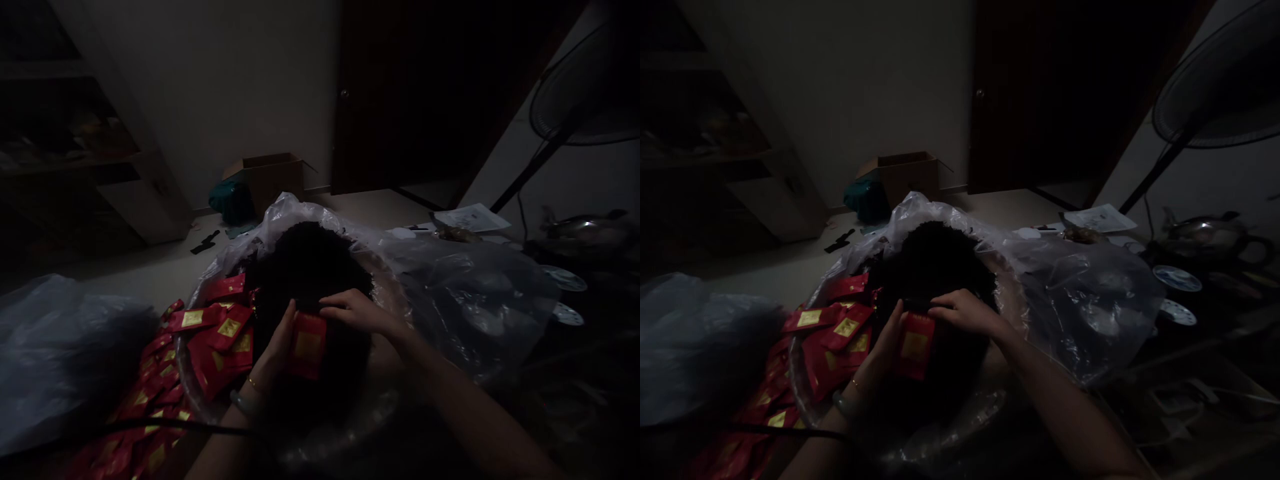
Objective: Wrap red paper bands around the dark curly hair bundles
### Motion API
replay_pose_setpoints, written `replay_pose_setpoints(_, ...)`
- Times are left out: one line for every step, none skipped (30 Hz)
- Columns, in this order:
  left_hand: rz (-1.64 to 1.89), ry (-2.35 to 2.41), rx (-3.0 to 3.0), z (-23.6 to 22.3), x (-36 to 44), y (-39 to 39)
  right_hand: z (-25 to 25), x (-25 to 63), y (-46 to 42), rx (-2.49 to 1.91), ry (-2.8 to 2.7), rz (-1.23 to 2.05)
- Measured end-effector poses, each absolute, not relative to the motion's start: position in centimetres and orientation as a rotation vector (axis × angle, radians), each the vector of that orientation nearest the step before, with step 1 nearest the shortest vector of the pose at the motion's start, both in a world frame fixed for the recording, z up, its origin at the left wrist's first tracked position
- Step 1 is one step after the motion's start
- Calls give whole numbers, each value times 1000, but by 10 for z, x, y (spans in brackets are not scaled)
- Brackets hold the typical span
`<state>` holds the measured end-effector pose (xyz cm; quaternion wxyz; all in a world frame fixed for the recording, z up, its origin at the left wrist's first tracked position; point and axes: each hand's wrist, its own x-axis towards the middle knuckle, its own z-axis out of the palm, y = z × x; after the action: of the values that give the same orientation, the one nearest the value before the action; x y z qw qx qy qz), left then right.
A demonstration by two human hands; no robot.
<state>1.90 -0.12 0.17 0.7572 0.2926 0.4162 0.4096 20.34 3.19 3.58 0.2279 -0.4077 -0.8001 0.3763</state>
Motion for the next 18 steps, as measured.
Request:
replay_pose_setpoints(895, 902, 612, 3, 20, -1, 35, 203, 32, -1125, -2202, 1032)
replay_pose_setpoints(907, 903, 601, 4, 21, -1, 35, 203, 32, -1130, -2197, 1028)
replay_pose_setpoints(925, 907, 598, 5, 21, -1, 34, 202, 33, -1139, -2189, 1029)
replay_pose_setpoints(943, 912, 598, 5, 21, 0, 34, 201, 33, -1152, -2176, 1037)
replay_pose_setpoints(954, 917, 600, 4, 21, 1, 34, 201, 33, -1169, -2157, 1053)
replay_pose_setpoints(964, 921, 602, 4, 21, 1, 35, 200, 33, -1187, -2136, 1078)
replay_pose_setpoints(971, 923, 605, 3, 21, 2, 37, 200, 33, -1208, -2114, 1107)
replay_pose_setpoints(978, 923, 609, 2, 21, 3, 39, 200, 33, -1230, -2097, 1136)
replay_pose_setpoints(982, 923, 613, 1, 20, 3, 41, 200, 33, -1252, -2087, 1160)
replay_pose_setpoints(982, 923, 617, 1, 20, 3, 43, 200, 33, -1271, -2085, 1176)
replay_pose_setpoints(977, 923, 619, 2, 20, 3, 45, 201, 33, -1285, -2087, 1184)
replay_pose_setpoints(969, 924, 619, 2, 20, 3, 47, 201, 33, -1292, -2089, 1186)
replay_pose_setpoints(962, 929, 617, 3, 21, 3, 48, 202, 33, -1293, -2091, 1183)
replay_pose_setpoints(959, 937, 612, 4, 21, 2, 49, 202, 33, -1288, -2094, 1175)
replay_pose_setpoints(958, 945, 607, 5, 21, 2, 49, 202, 33, -1285, -2096, 1166)
replay_pose_setpoints(961, 954, 601, 6, 22, 1, 49, 202, 33, -1284, -2098, 1157)
replay_pose_setpoints(963, 963, 598, 7, 22, 1, 49, 201, 33, -1282, -2099, 1146)
replay_pose_setpoints(963, 968, 599, 7, 22, 1, 48, 201, 33, -1274, -2100, 1141)
